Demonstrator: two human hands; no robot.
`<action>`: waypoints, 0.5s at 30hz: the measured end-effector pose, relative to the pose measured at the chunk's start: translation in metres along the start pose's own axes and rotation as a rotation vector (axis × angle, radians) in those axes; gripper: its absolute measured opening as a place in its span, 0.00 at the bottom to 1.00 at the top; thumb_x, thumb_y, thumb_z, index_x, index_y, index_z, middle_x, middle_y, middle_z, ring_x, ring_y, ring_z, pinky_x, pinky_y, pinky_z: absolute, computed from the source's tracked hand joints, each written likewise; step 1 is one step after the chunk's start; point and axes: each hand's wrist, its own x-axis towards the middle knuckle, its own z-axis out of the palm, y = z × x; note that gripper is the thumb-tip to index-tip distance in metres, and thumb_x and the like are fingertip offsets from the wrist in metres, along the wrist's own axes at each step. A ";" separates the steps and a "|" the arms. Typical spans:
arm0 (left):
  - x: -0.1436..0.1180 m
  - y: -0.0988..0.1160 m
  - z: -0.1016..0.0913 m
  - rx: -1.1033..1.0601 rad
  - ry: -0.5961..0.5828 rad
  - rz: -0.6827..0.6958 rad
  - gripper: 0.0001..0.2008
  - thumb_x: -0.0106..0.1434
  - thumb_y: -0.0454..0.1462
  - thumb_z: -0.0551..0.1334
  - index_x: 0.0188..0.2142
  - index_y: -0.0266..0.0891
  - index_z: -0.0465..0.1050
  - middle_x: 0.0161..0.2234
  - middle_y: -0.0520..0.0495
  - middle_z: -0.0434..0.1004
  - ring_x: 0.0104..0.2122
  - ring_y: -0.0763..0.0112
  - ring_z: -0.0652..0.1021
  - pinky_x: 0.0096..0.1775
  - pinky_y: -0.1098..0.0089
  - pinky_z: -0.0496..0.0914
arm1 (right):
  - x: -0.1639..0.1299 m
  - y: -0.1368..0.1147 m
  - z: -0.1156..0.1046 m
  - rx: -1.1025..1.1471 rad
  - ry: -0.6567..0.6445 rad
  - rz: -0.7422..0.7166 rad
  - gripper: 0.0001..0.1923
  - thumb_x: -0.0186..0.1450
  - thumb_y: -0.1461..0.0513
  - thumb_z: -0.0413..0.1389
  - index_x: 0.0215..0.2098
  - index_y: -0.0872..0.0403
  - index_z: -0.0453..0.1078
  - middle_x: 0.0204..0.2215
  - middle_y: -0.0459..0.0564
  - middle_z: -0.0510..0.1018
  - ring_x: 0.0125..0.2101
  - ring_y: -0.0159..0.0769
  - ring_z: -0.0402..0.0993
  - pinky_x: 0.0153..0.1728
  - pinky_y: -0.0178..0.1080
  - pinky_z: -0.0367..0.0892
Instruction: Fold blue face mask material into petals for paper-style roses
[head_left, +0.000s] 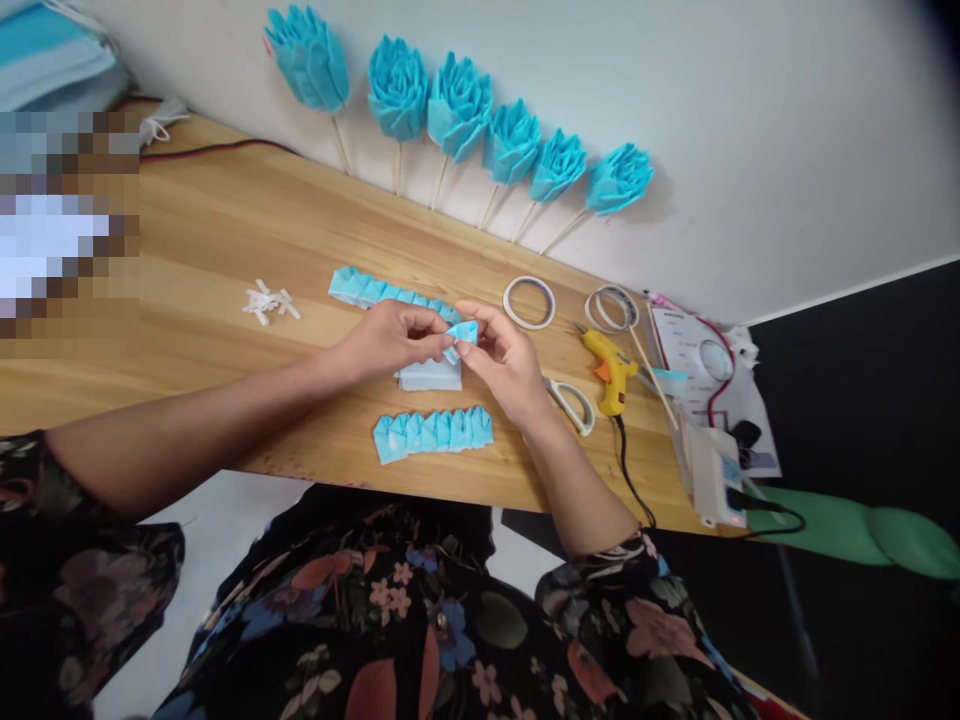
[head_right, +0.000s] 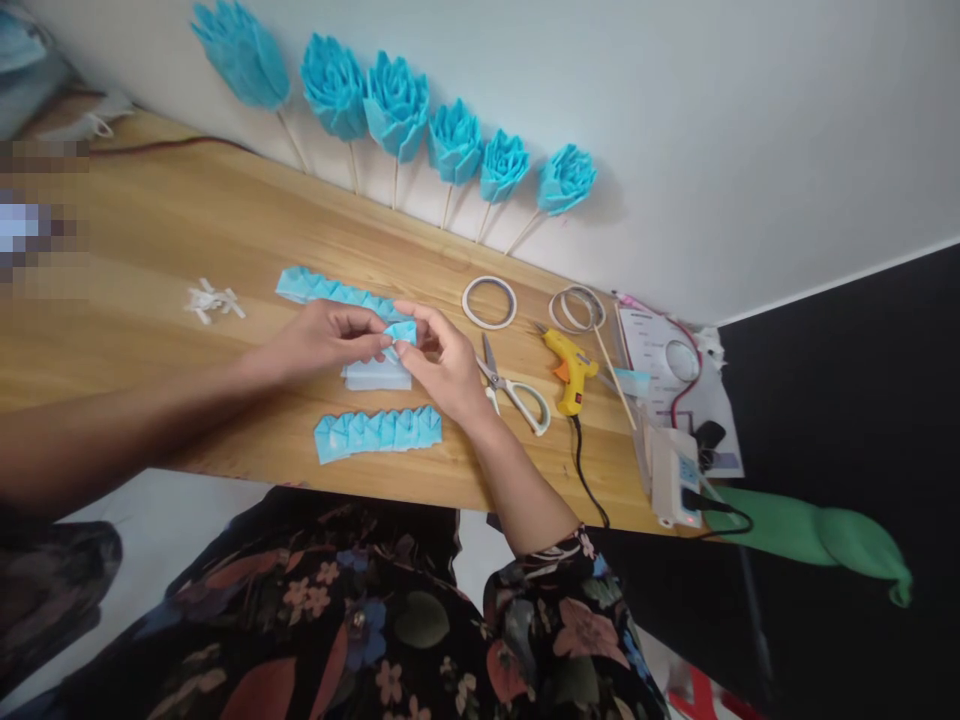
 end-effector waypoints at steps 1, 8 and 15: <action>0.000 0.000 0.000 0.011 0.004 0.004 0.10 0.60 0.41 0.64 0.28 0.36 0.75 0.21 0.53 0.73 0.22 0.77 0.70 0.26 0.76 0.63 | 0.000 0.000 0.000 -0.008 0.003 0.000 0.20 0.67 0.60 0.56 0.58 0.49 0.67 0.34 0.45 0.76 0.34 0.31 0.72 0.39 0.38 0.72; -0.002 0.001 0.001 -0.027 -0.019 -0.007 0.09 0.60 0.42 0.65 0.31 0.37 0.74 0.25 0.51 0.75 0.24 0.76 0.71 0.27 0.75 0.64 | -0.001 -0.004 0.002 -0.071 0.070 -0.008 0.21 0.66 0.60 0.57 0.58 0.49 0.68 0.33 0.44 0.73 0.32 0.30 0.70 0.37 0.37 0.72; 0.001 -0.001 -0.001 -0.074 0.007 0.006 0.09 0.59 0.40 0.66 0.28 0.37 0.71 0.22 0.54 0.68 0.22 0.78 0.67 0.25 0.75 0.61 | 0.002 0.000 -0.001 -0.005 0.040 -0.001 0.22 0.68 0.59 0.55 0.60 0.49 0.66 0.36 0.46 0.78 0.35 0.31 0.74 0.39 0.39 0.73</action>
